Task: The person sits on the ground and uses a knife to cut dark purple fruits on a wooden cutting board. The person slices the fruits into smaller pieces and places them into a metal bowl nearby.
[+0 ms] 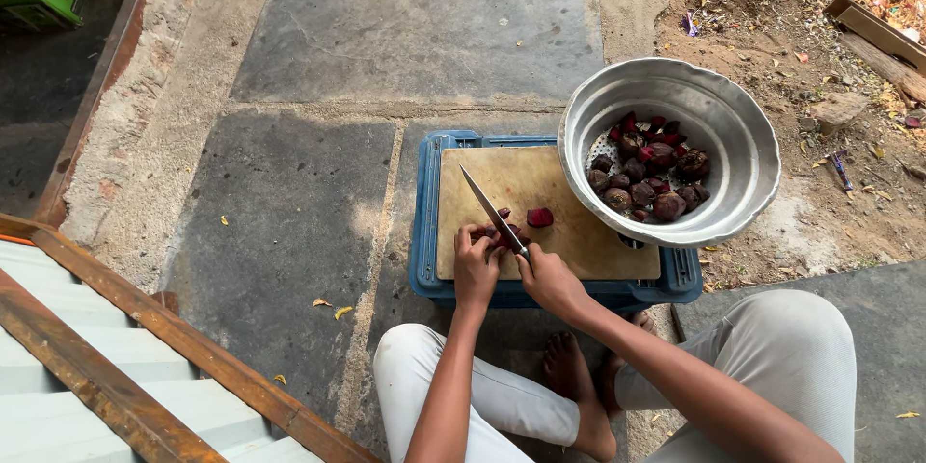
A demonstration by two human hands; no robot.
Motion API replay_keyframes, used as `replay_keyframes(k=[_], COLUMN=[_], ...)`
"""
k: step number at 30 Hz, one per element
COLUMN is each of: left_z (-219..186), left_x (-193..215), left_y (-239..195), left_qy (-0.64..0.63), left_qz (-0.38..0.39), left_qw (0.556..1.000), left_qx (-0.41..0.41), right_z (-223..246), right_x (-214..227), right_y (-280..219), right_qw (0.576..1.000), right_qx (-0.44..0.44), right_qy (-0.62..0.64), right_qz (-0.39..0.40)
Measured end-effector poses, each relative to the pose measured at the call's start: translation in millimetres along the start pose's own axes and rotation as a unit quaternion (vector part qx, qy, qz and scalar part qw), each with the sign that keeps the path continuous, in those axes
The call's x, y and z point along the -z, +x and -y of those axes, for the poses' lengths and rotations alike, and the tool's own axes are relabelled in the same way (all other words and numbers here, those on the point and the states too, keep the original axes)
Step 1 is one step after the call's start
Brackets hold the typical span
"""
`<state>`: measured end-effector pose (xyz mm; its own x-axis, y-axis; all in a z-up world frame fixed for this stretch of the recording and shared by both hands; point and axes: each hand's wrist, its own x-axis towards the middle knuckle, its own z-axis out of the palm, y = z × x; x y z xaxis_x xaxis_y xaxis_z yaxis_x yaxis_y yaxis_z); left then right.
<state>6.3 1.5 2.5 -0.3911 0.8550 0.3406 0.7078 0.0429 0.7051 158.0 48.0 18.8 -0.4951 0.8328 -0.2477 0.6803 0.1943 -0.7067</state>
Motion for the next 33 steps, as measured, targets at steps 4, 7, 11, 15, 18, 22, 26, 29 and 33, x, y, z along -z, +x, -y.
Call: replay_keyframes(k=[4,7,11,15,18,22,26,29,33], left_z=[-1.5,-6.7,-11.7,-11.9,-9.4,-8.6,-7.0,-0.7,0.5], left_x=[-5.6,-6.4,-4.8,-7.5,-7.4,-8.9,-11.3,-9.7,-5.7], left_y=[-1.3,-4.6,-0.3,-1.3,-0.1,-6.0,-7.6,-1.8,0.9], left_qy=[0.006,0.017,0.025,0.017,0.019,0.04,0.045,0.002,0.056], left_qz=[-0.034,-0.048,-0.054,-0.059,-0.05,-0.048,-0.065,-0.072,0.005], left_qw=[0.999,0.999,0.998,0.998,0.999,0.997,0.996,0.994,0.998], left_qx=[-0.005,0.007,0.031,0.015,-0.003,-0.042,0.036,0.08,0.036], right_z=[-10.0,-21.2,-35.6,-43.1,-41.4,-39.8,-30.5,-13.4,9.5], right_x=[-14.9,-25.5,-28.0,-20.8,-18.7,-26.9,-32.8,-15.0,39.6], right_y=[-0.1,-12.5,-31.9,-30.5,-13.1,6.9,6.9,0.1,-11.4], right_qw=[0.999,0.998,0.997,0.993,0.99,0.998,0.999,0.999,0.998], right_qx=[0.007,0.021,0.024,-0.104,-0.118,-0.042,-0.014,0.013,-0.038], right_qy=[-0.047,-0.054,-0.055,0.007,0.051,-0.036,-0.04,-0.008,0.053], right_qz=[-0.022,-0.034,-0.049,0.047,0.059,-0.012,-0.012,-0.039,-0.002])
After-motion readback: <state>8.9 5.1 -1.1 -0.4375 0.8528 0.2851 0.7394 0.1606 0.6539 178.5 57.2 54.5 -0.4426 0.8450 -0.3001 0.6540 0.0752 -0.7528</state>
